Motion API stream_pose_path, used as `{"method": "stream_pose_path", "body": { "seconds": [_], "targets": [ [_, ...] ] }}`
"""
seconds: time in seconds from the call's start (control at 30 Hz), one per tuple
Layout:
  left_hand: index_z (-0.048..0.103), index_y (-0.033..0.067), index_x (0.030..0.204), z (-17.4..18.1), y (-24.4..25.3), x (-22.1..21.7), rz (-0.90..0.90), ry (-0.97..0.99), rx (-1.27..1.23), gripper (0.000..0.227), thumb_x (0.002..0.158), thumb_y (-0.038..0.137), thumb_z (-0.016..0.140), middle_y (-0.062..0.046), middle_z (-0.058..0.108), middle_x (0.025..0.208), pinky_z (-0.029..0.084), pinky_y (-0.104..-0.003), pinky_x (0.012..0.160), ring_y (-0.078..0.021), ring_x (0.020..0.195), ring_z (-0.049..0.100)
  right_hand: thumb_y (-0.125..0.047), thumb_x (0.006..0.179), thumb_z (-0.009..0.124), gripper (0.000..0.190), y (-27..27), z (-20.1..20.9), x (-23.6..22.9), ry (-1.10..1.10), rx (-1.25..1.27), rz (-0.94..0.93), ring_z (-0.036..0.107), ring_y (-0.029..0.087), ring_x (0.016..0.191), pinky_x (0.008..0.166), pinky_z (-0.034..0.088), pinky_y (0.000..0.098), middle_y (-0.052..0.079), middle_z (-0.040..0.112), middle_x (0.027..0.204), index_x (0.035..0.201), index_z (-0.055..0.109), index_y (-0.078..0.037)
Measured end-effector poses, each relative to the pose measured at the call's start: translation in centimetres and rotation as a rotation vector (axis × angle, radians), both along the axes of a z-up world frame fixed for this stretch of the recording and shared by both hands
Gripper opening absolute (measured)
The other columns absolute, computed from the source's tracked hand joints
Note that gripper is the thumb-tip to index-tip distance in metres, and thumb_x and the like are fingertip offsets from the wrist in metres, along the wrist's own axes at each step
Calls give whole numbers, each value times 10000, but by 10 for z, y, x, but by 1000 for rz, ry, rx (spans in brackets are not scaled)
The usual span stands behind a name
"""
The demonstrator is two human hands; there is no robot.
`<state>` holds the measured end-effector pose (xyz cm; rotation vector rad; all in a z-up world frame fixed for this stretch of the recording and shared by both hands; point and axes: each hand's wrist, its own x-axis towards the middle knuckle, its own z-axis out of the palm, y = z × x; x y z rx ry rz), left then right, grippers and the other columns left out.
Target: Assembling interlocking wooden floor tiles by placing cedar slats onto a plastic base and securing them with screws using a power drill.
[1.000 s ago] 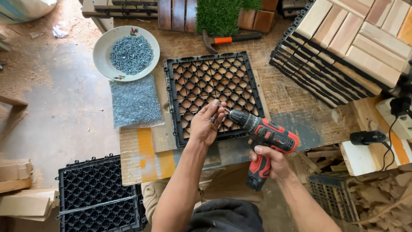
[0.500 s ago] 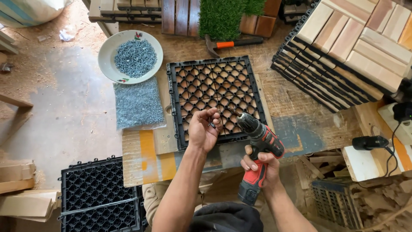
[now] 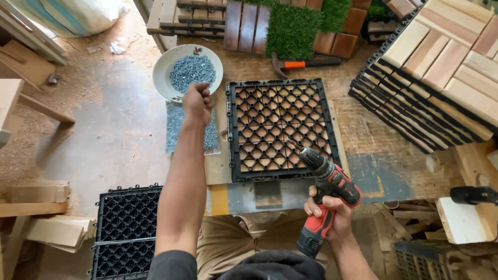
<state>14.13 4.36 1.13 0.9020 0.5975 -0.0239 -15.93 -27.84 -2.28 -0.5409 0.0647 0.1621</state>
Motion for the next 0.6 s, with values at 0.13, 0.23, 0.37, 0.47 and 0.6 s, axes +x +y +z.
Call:
{"method": "stream_pose_path", "body": {
  "seconds": [0.13,0.23,0.37,0.47,0.6],
  "targets": [
    [566,39,970,11,9,13,-11,-8,42,99,887,60,516,-6,403,650,202,-269,457,-99,527,280,-108,835,676,284,9,1,11,-26,0,12,586,164,580,631,448,337,142,607,1002,1039,575,62],
    [548,53,927,15,7,15,28,1,-5,59,873,38,531,-23,408,700,236,-271,477,-118,572,313,-105,813,701,282,18,4,20,-17,27,62,585,158,570,638,460,322,133,626,958,1026,601,50],
    [557,59,933,15,18,20,95,-18,-63,101,891,138,509,-45,470,763,403,-268,591,-149,655,455,-121,808,712,319,31,5,26,-18,29,107,580,152,565,623,481,327,128,614,938,1042,592,59],
    [530,109,1034,13,26,28,55,-155,95,227,877,272,549,-67,506,1099,330,-384,965,-205,1063,461,-112,800,711,335,38,8,28,-22,7,99,583,160,557,608,478,340,141,626,959,1064,592,57],
    [26,20,1601,18,31,22,-229,-189,475,917,919,449,463,-142,-50,1717,-142,-475,1243,-281,1596,-74,-116,803,720,427,42,11,29,-24,-4,97,587,158,559,620,490,343,137,636,989,1173,573,39]
  ]
}}
